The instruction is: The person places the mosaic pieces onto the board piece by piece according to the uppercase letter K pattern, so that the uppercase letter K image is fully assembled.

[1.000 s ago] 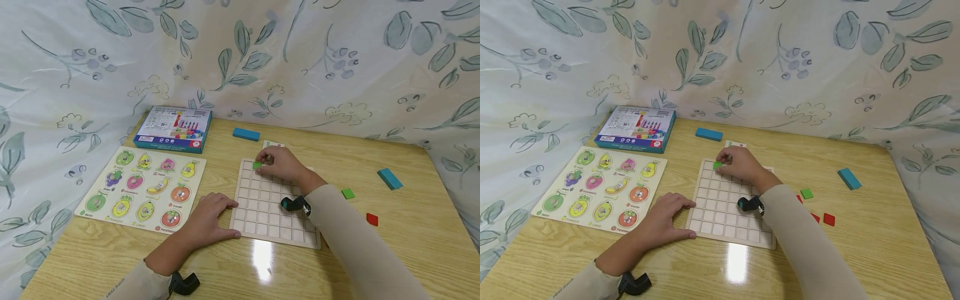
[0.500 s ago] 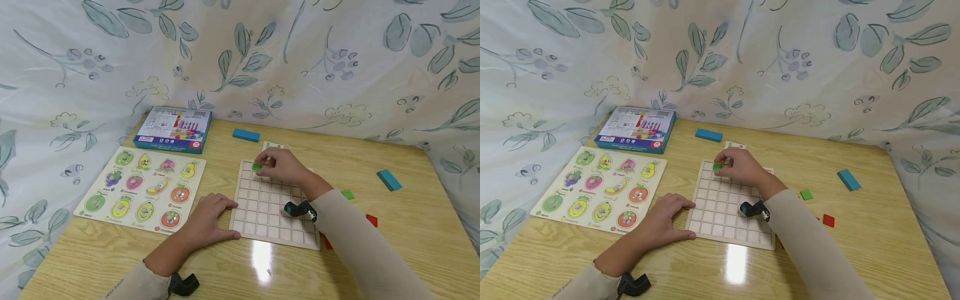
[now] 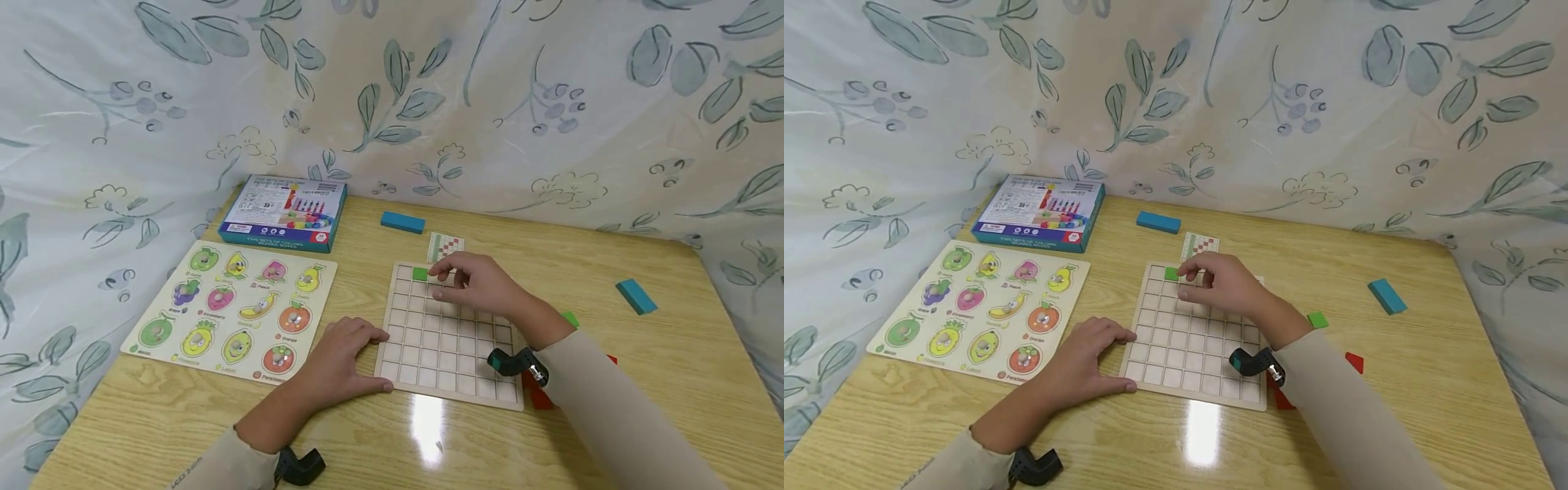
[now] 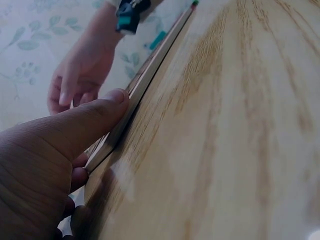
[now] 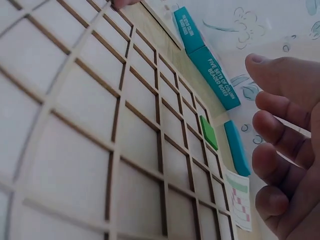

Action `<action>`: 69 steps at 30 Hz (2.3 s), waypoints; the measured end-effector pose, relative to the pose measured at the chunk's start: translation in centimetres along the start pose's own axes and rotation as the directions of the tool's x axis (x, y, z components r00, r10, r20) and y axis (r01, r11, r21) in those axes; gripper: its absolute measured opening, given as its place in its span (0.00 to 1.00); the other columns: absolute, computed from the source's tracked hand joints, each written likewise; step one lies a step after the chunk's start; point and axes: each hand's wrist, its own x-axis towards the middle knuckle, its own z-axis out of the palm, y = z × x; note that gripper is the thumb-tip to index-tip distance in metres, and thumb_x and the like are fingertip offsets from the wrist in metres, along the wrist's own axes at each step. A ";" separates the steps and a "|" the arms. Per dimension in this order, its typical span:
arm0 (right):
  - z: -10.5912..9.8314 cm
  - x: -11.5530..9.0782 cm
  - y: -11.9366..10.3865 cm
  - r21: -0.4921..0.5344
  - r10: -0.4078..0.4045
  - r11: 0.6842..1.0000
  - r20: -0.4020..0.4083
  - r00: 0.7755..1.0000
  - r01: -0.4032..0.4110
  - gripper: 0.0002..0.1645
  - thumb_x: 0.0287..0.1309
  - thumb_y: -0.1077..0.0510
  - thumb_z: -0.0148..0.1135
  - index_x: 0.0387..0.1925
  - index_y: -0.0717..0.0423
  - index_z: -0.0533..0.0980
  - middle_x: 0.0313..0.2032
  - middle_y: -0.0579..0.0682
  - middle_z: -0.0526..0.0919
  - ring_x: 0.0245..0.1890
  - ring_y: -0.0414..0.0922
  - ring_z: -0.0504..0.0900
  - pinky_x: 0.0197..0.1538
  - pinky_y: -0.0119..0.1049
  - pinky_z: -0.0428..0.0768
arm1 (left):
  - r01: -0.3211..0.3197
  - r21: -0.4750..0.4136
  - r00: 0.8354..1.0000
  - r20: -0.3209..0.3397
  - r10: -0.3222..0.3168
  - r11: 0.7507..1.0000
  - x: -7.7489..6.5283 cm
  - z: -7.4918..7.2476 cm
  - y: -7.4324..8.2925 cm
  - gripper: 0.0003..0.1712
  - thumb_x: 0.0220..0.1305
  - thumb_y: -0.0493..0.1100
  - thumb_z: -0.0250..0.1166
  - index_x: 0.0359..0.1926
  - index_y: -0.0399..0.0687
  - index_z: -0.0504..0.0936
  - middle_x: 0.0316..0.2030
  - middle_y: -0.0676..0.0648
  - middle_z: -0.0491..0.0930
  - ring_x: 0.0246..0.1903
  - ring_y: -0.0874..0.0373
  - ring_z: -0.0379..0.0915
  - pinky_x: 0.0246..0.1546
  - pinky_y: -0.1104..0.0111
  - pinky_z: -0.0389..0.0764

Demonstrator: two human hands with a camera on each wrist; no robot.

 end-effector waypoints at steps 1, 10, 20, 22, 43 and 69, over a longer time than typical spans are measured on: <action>-0.1 -0.3 0.0 -0.007 -0.002 1.000 0.001 1.000 0.002 0.21 0.63 0.55 0.79 0.55 0.56 0.85 0.44 0.53 0.84 0.31 0.46 0.76 0.36 0.39 0.75 | -0.001 0.002 1.000 -0.001 0.001 1.000 0.0 0.0 0.0 0.41 0.48 0.67 0.84 0.60 0.54 0.85 0.50 0.56 0.82 0.52 0.56 0.74 0.61 0.50 0.70; -1.0 -2.4 0.0 -0.068 -0.005 0.998 0.000 1.000 0.005 0.22 0.62 0.54 0.79 0.56 0.54 0.85 0.44 0.52 0.85 0.30 0.44 0.76 0.35 0.38 0.74 | 0.000 -0.003 1.000 -0.007 0.000 1.000 -0.1 0.0 -0.1 0.41 0.47 0.65 0.86 0.59 0.54 0.84 0.50 0.56 0.82 0.52 0.57 0.73 0.61 0.51 0.70; -2.6 -5.5 1.0 -0.063 0.009 0.998 -0.053 0.999 -0.012 0.21 0.63 0.57 0.79 0.56 0.54 0.85 0.42 0.51 0.85 0.30 0.43 0.77 0.32 0.36 0.74 | -0.004 -0.005 1.000 -0.010 0.004 1.000 0.0 0.0 0.1 0.41 0.48 0.65 0.85 0.59 0.53 0.85 0.50 0.56 0.82 0.53 0.56 0.74 0.61 0.51 0.69; -3.1 -6.4 1.4 -0.058 0.032 0.998 -0.073 0.997 -0.036 0.20 0.64 0.58 0.78 0.56 0.54 0.85 0.42 0.51 0.85 0.31 0.43 0.77 0.32 0.36 0.74 | -0.006 -0.006 1.000 -0.009 0.006 1.000 0.1 0.0 0.1 0.41 0.48 0.65 0.85 0.60 0.53 0.85 0.50 0.56 0.82 0.53 0.56 0.74 0.61 0.50 0.69; -8.1 -16.1 6.9 -0.114 0.218 0.962 -0.227 0.949 -0.248 0.20 0.69 0.59 0.73 0.60 0.53 0.82 0.38 0.49 0.82 0.32 0.43 0.76 0.30 0.35 0.73 | 0.008 -0.001 1.000 -0.003 -0.008 1.000 0.1 0.1 0.1 0.41 0.49 0.65 0.85 0.60 0.53 0.85 0.51 0.56 0.82 0.53 0.56 0.74 0.62 0.50 0.70; -8.6 -17.4 10.4 -0.136 0.325 0.929 -0.148 0.934 -0.345 0.24 0.68 0.54 0.75 0.62 0.52 0.82 0.47 0.52 0.78 0.33 0.44 0.73 0.33 0.36 0.70 | 0.016 -0.002 1.000 -0.006 -0.016 1.000 0.0 0.1 0.1 0.41 0.49 0.65 0.85 0.61 0.53 0.85 0.51 0.56 0.82 0.52 0.57 0.74 0.61 0.51 0.70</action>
